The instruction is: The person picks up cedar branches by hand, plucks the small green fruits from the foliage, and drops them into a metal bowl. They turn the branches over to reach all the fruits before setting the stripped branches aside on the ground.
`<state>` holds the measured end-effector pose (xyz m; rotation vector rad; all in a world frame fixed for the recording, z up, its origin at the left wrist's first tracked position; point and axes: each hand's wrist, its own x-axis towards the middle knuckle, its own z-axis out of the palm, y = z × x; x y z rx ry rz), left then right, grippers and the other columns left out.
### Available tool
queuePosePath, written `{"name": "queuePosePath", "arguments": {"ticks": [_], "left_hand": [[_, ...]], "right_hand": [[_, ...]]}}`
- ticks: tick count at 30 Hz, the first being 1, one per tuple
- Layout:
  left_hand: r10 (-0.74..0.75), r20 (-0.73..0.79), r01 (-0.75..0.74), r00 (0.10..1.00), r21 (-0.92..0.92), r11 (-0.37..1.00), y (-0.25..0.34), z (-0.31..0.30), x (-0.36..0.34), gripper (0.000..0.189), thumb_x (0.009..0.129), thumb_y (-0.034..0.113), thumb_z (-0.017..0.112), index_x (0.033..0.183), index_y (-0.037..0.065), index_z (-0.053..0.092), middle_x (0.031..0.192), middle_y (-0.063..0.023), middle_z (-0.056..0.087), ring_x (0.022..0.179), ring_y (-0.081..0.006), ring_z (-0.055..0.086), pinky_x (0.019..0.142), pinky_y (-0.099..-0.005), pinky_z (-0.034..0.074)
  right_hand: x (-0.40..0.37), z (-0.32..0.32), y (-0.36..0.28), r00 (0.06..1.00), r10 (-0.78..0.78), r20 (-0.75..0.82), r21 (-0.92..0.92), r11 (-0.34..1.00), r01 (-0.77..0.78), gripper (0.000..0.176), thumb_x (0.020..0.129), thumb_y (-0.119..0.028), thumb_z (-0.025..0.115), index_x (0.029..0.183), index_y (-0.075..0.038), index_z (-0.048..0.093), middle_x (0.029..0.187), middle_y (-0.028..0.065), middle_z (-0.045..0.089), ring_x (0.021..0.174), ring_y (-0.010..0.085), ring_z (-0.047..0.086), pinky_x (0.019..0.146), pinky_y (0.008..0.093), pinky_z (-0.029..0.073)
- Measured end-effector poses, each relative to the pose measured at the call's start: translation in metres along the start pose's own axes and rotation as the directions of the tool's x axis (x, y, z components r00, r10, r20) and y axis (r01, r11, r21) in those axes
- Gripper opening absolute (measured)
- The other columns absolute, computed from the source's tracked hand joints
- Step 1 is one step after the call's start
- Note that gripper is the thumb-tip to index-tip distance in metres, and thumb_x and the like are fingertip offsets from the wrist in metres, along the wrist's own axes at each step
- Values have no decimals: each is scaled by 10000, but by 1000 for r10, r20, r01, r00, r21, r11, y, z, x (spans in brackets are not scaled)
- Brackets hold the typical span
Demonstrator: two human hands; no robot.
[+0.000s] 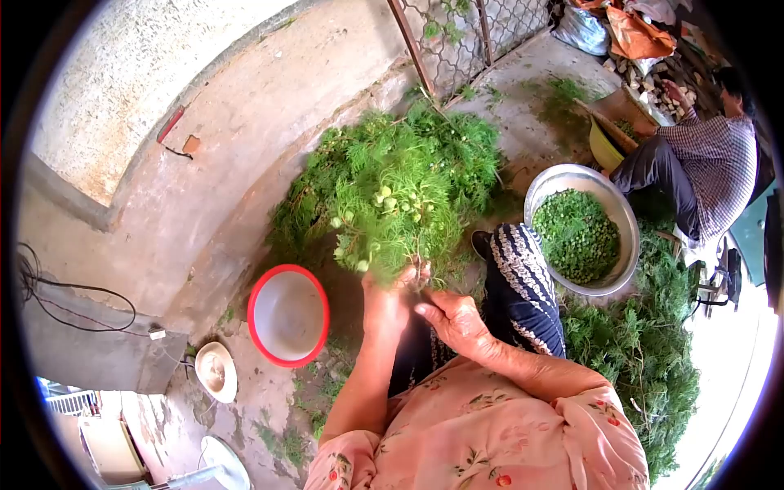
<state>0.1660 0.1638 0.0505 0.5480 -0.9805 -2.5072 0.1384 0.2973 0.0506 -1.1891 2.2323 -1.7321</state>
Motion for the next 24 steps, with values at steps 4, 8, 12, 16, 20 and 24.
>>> {"name": "queuePosePath", "arguments": {"ticks": [4, 8, 12, 16, 20, 24], "left_hand": [[9, -21, -9, 1000, -27, 1000, -3, -11, -9, 357, 686, -109, 610, 1015, 16, 555, 924, -86, 596, 800, -214, 590, 726, -331, 512], [-51, -15, 52, 999, 75, 996, 12, 2, -19, 395, 622, -84, 574, 1001, 22, 548, 872, -84, 598, 713, -209, 584, 567, -296, 486], [-83, 21, 71, 996, 338, 938, 22, 20, -20, 276, 628, 32, 608, 894, -11, 549, 678, -58, 557, 539, -165, 538, 420, -264, 409], [-149, -2, 135, 989, 440, 888, 24, 19, -15, 272, 635, 50, 607, 896, -16, 565, 654, -39, 552, 506, -143, 516, 415, -253, 396], [-205, -7, 190, 979, 409, 892, 25, 8, -6, 399, 672, 143, 640, 1030, -11, 553, 833, -60, 582, 617, -156, 565, 457, -255, 440], [-65, -55, 83, 996, 470, 879, 24, 16, 3, 410, 773, 262, 667, 1063, -7, 562, 880, -48, 592, 701, -146, 573, 435, -260, 449]], "right_hand": [[2, -21, -5, 990, 141, -27, 84, 987, -138, 135, 800, -37, 616, 697, 26, 554, 613, 102, 533, 535, 182, 516, 508, 290, 425], [23, -45, -6, 966, -50, -255, -85, 996, 29, 220, 711, 68, 604, 915, -14, 611, 849, 147, 572, 740, 298, 573, 634, 313, 470], [34, -62, -3, 996, -86, 13, -322, 943, 85, 310, 702, 24, 600, 995, -76, 624, 880, 142, 539, 792, 299, 557, 666, 343, 465], [34, -66, 0, 984, -124, 125, -444, 880, 168, 193, 662, 11, 609, 845, -43, 641, 863, 133, 518, 777, 296, 520, 657, 379, 431], [31, -68, 3, 975, -166, 147, -480, 850, 217, 155, 592, 4, 619, 747, -7, 606, 976, 143, 519, 911, 329, 474, 758, 423, 380], [31, -73, -11, 964, -211, 160, -433, 863, 260, 189, 591, 20, 589, 780, 18, 587, 957, 148, 532, 903, 331, 512, 745, 406, 415]]}}
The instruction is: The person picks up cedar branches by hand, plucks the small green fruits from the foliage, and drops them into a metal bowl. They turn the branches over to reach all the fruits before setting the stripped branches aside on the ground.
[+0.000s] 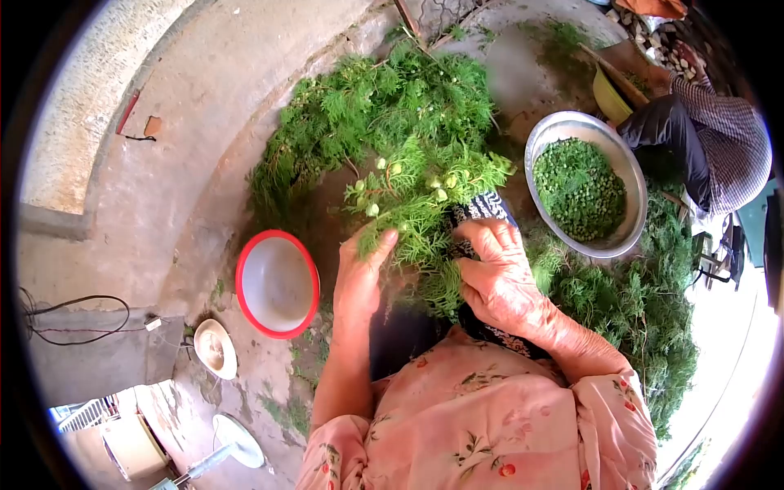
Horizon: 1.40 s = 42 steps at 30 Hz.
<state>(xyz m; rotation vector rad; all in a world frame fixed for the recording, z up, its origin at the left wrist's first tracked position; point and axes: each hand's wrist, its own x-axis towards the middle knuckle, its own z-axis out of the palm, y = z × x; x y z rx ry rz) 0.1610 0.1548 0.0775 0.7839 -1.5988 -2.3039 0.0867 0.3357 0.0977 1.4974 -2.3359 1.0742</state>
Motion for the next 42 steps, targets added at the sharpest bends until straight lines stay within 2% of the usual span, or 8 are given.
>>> {"name": "queuePosePath", "arguments": {"ticks": [6, 14, 20, 23, 25, 33, 37, 42], "left_hand": [[132, -17, -128, 991, 152, 980, -3, -13, 10, 379, 808, 136, 656, 1135, -11, 534, 1003, -74, 597, 860, -117, 543, 808, -246, 420], [663, -208, -511, 719, 489, 707, 29, 8, -35, 284, 835, -9, 535, 1119, -8, 522, 915, -101, 604, 845, -117, 557, 755, -230, 435], [362, 130, -351, 923, 668, 656, 1, 7, -50, 132, 826, 60, 598, 888, -56, 586, 785, -43, 618, 653, -109, 547, 577, -236, 436], [222, -102, -163, 970, 406, 899, -10, 16, -40, 136, 842, 75, 571, 919, -37, 584, 821, -21, 601, 713, -91, 531, 633, -229, 427], [-106, -170, 65, 980, -231, 971, -23, 12, -33, 117, 842, 57, 552, 946, 21, 589, 812, -1, 578, 730, -76, 512, 658, -218, 415], [-113, -175, 44, 978, -356, 934, -38, 8, -15, 153, 776, -7, 616, 914, 51, 585, 789, -3, 604, 635, -66, 528, 527, -196, 390], [-54, -166, 5, 985, -282, 959, -35, 8, -18, 175, 764, -38, 598, 914, 52, 587, 754, -4, 605, 591, -67, 520, 527, -179, 385], [15, -143, -33, 990, -123, 992, -33, 11, -25, 239, 747, 68, 653, 960, 20, 555, 744, 8, 567, 677, -51, 482, 632, -199, 379]], "right_hand": [[-13, 13, 10, 904, 303, 301, 375, 834, -404, 272, 615, 44, 518, 883, 55, 555, 792, 149, 535, 662, 275, 548, 591, 322, 444], [-6, 30, 4, 611, 569, 550, 691, 102, -716, 135, 780, 2, 533, 895, 32, 596, 693, -41, 540, 613, 17, 410, 533, 201, 357], [-11, 46, 0, 698, 640, 321, 662, 376, -648, 166, 791, -106, 641, 909, 1, 594, 613, -7, 532, 530, 39, 430, 456, 227, 373], [-20, 60, -1, 836, 531, 142, 648, 588, -483, 157, 751, -54, 642, 881, 16, 588, 788, 130, 570, 682, 207, 562, 602, 308, 447], [-18, 62, -6, 882, 462, 94, 581, 694, -425, 166, 739, -60, 654, 878, 8, 596, 810, 163, 556, 723, 302, 565, 623, 333, 456], [-16, 50, -4, 944, 254, 212, 420, 848, -322, 172, 710, -127, 680, 745, -13, 556, 797, 168, 494, 722, 372, 518, 618, 432, 430], [-9, 34, 2, 877, 480, 7, 482, 767, -424, 159, 785, -108, 645, 888, 8, 609, 883, 165, 610, 834, 288, 591, 734, 335, 469], [8, 21, 14, 973, 196, -124, 375, 917, -137, 236, 733, 47, 604, 958, -25, 599, 967, 115, 608, 878, 263, 565, 814, 341, 434]]}}
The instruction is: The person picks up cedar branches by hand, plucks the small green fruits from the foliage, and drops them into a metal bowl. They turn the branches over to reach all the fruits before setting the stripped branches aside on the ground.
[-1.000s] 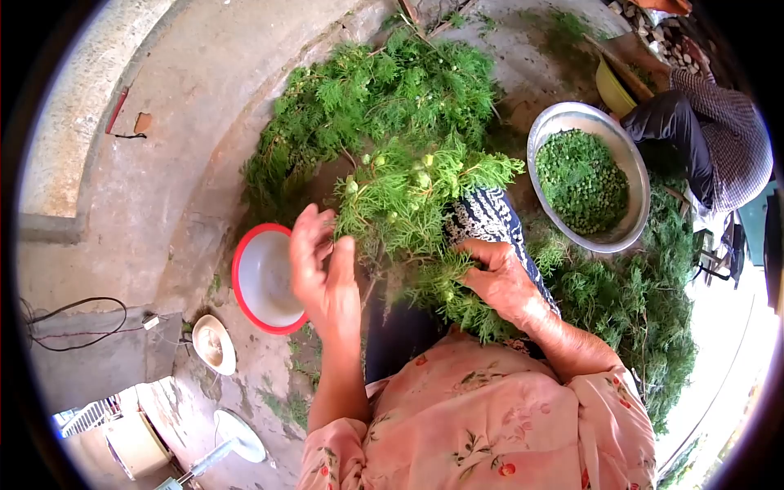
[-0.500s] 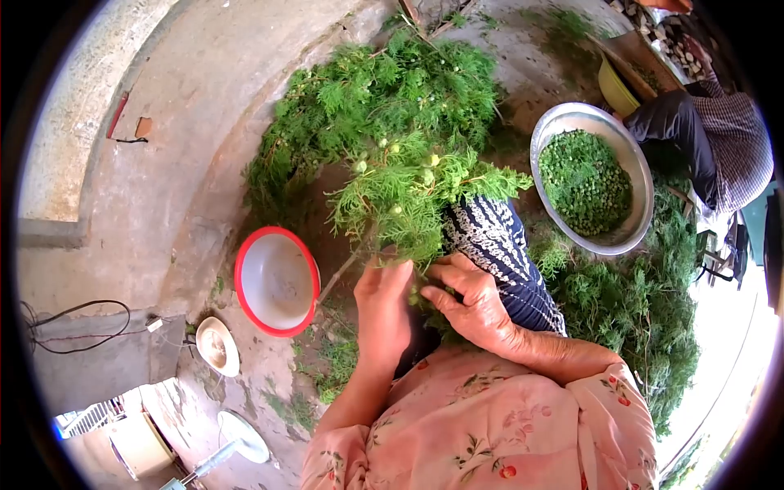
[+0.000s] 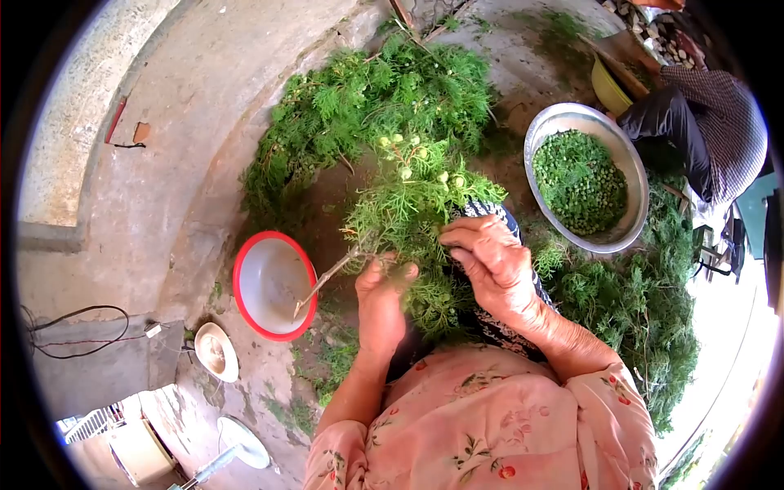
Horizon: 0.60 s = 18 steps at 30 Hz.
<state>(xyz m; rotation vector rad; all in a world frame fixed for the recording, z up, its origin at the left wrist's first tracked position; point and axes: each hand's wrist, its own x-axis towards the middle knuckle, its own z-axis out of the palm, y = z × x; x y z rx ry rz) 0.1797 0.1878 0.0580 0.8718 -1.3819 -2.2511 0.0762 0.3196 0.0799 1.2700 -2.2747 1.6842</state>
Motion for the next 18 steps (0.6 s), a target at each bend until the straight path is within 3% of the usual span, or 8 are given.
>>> {"name": "queuePosePath", "arguments": {"ticks": [3, 6, 8, 11, 12, 13, 16, 18], "left_hand": [[1, 55, -7, 998, 93, 996, -1, -4, 1, 179, 795, 88, 611, 936, -16, 574, 877, -10, 557, 821, -91, 509, 783, -224, 419], [37, -60, -27, 998, 162, 986, -5, -5, -1, 176, 785, 112, 626, 922, 10, 582, 878, 2, 554, 815, -84, 511, 763, -219, 418], [38, -32, -36, 999, 60, 998, -5, -6, 0, 165, 795, 128, 628, 914, 24, 585, 874, 5, 557, 810, -77, 509, 751, -217, 414], [3, -22, -3, 1000, -9, 1000, -3, -3, 2, 156, 795, 123, 647, 916, 43, 590, 868, 11, 563, 804, -74, 507, 740, -216, 409], [-15, -25, 15, 1000, -16, 1000, -2, -1, 2, 157, 793, 117, 656, 918, 49, 591, 866, 14, 565, 802, -74, 507, 737, -217, 407], [-33, -28, 32, 999, -23, 999, -1, 0, 3, 159, 791, 110, 665, 921, 55, 593, 863, 17, 568, 801, -73, 506, 735, -217, 405], [145, -37, -140, 989, 116, 983, -4, 5, 8, 174, 849, 197, 613, 920, 41, 580, 633, 72, 474, 533, -15, 377, 471, -177, 296], [167, 32, -170, 986, 177, 969, -8, -1, 12, 189, 850, 202, 614, 927, 33, 576, 613, 67, 467, 513, -14, 369, 456, -176, 290]], "right_hand": [[7, 10, -4, 990, -86, 108, -173, 979, 104, 366, 674, 27, 631, 1029, -42, 575, 1019, 109, 582, 950, 300, 517, 837, 380, 411], [3, 7, -6, 972, -6, 234, -238, 969, 63, 389, 670, -44, 659, 1048, -33, 569, 1001, 117, 574, 970, 299, 510, 821, 391, 423], [0, 5, -2, 956, 16, 293, -267, 961, 66, 392, 673, -60, 667, 1050, -30, 567, 1000, 125, 574, 945, 310, 525, 803, 393, 434], [-3, 20, -1, 975, 74, 208, -74, 995, -60, 383, 695, -84, 670, 1055, -17, 559, 965, 146, 571, 858, 336, 556, 739, 391, 457], [-2, 24, -4, 974, 109, 197, -25, 994, -106, 295, 737, -118, 651, 992, -5, 556, 885, 163, 570, 756, 363, 564, 654, 397, 464], [-2, 26, -5, 966, 135, 222, -64, 990, -124, 250, 748, -127, 642, 950, -9, 555, 859, 162, 566, 740, 364, 562, 638, 401, 462], [-6, 31, 3, 955, 160, 249, -151, 981, -124, 155, 784, -154, 605, 763, -24, 524, 740, 152, 544, 670, 363, 550, 579, 421, 449], [-8, 29, 7, 957, 159, 242, -170, 978, -119, 164, 784, -156, 606, 741, -26, 518, 717, 149, 532, 658, 361, 547, 571, 423, 445]]}}
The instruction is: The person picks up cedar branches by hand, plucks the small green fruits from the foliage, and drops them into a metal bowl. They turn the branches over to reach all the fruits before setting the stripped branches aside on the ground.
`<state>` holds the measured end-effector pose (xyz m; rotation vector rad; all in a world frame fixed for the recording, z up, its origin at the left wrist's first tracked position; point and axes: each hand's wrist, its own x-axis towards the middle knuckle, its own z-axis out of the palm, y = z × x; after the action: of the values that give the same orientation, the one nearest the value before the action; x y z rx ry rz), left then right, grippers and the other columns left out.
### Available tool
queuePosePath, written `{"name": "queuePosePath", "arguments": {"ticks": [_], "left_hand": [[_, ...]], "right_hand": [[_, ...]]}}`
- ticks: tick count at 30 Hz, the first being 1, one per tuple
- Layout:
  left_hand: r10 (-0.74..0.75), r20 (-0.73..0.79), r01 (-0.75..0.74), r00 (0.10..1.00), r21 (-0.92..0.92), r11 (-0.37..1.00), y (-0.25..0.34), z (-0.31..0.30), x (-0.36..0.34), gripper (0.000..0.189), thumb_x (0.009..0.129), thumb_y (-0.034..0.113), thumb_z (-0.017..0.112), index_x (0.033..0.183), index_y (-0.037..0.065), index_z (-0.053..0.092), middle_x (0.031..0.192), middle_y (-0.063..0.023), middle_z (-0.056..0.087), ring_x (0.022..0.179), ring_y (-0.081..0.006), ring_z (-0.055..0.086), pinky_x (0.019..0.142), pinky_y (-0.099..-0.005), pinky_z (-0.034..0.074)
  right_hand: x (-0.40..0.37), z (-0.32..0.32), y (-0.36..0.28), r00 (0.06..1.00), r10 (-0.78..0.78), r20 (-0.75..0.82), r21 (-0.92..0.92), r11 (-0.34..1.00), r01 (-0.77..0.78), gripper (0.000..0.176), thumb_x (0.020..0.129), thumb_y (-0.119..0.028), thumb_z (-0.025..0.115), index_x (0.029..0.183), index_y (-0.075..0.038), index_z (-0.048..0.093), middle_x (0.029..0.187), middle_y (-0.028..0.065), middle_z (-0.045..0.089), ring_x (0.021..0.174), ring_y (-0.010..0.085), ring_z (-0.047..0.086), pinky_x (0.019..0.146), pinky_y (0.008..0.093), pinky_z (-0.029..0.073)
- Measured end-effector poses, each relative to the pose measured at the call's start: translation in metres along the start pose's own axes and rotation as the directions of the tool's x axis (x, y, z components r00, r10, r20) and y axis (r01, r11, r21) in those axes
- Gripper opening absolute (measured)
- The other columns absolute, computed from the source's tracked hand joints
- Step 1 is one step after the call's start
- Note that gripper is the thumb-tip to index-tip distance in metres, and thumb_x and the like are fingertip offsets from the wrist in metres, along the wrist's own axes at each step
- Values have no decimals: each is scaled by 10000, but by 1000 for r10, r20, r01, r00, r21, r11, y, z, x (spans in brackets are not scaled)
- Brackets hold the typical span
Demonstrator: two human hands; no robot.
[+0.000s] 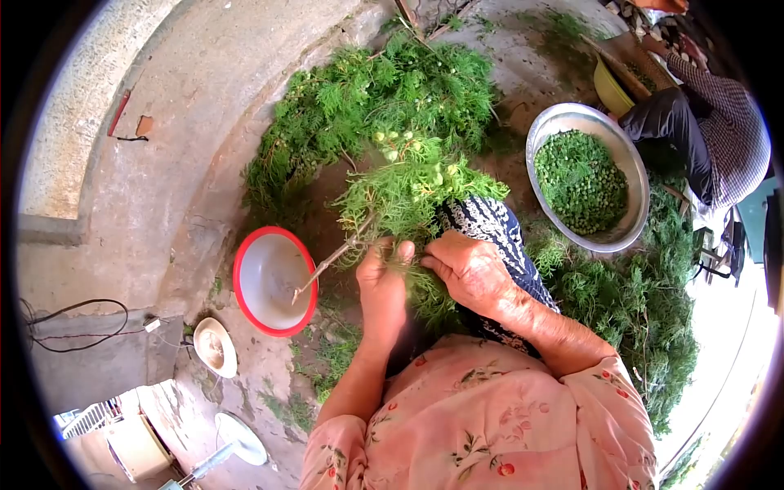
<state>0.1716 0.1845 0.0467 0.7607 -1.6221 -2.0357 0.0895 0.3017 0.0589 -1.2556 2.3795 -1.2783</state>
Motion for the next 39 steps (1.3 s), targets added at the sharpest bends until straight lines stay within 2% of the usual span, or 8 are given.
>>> {"name": "queuePosePath", "arguments": {"ticks": [5, 10, 18, 22, 25, 29, 34, 39], "left_hand": [[-118, -108, 121, 987, 23, 992, 0, 5, 4, 162, 770, 105, 688, 862, 13, 592, 775, 30, 536, 721, -70, 438, 682, -223, 354], [-91, -132, 90, 987, -13, 996, -13, 3, 11, 154, 769, 136, 682, 763, 16, 586, 707, 16, 532, 678, -93, 452, 657, -231, 358], [-210, -137, 186, 968, -169, 968, -6, 11, 8, 145, 772, 149, 677, 774, 29, 594, 689, -26, 564, 602, -128, 506, 589, -252, 413], [-214, -205, 162, 955, -241, 957, -7, 16, 15, 154, 797, 135, 653, 867, 24, 571, 682, -20, 534, 593, -130, 507, 547, -268, 434], [-283, -72, 253, 956, -281, 926, -3, 11, 17, 246, 786, 218, 677, 857, 11, 567, 717, -48, 566, 596, -130, 546, 456, -221, 419], [-205, -88, 156, 975, -384, 910, -8, 15, 21, 215, 794, 175, 673, 855, 1, 562, 733, -51, 569, 634, -150, 571, 474, -258, 465], [-294, -15, 261, 956, -421, 869, 0, 8, 19, 154, 780, 77, 656, 909, 8, 607, 821, -63, 618, 710, -188, 614, 615, -324, 536], [-274, -53, 233, 960, -387, 892, -3, 14, 18, 229, 762, 148, 701, 896, -3, 594, 706, -41, 581, 535, -122, 530, 429, -248, 428]], "right_hand": [[-9, 10, 5, 1000, 11, -18, 24, 1000, -10, 178, 787, -157, 602, 715, -21, 514, 673, 155, 510, 640, 364, 540, 562, 422, 438], [-18, 0, 7, 971, 180, 158, 302, 927, -221, 127, 851, -108, 526, 786, 0, 543, 621, 114, 525, 504, 215, 514, 473, 325, 388], [-36, -45, -14, 720, 453, 526, 622, 372, -689, 260, 909, -177, 444, 718, -12, 504, 580, 9, 463, 482, 72, 404, 451, 214, 332], [-42, -80, -26, 731, 367, 575, 561, 474, -679, 282, 901, -192, 464, 690, -9, 498, 554, 7, 463, 450, 71, 391, 414, 219, 308], [-55, -100, -30, 941, 328, 84, 694, 658, -291, 172, 907, -126, 487, 814, -10, 574, 632, 14, 509, 484, 60, 438, 439, 206, 366], [-49, -125, 33, 821, 102, -562, -91, 979, -184, 122, 872, -72, 515, 944, -20, 598, 855, 83, 581, 565, 113, 502, 507, 227, 427], [-52, -138, 148, 794, 6, -608, -652, 566, -505, 362, 782, -46, 590, 1141, -35, 547, 1058, 171, 556, 938, 251, 582, 801, 286, 473], [-35, -99, 80, 841, 281, -463, 18, 951, -309, 208, 745, -9, 623, 950, -25, 599, 913, 122, 610, 788, 249, 609, 685, 295, 501]]}}
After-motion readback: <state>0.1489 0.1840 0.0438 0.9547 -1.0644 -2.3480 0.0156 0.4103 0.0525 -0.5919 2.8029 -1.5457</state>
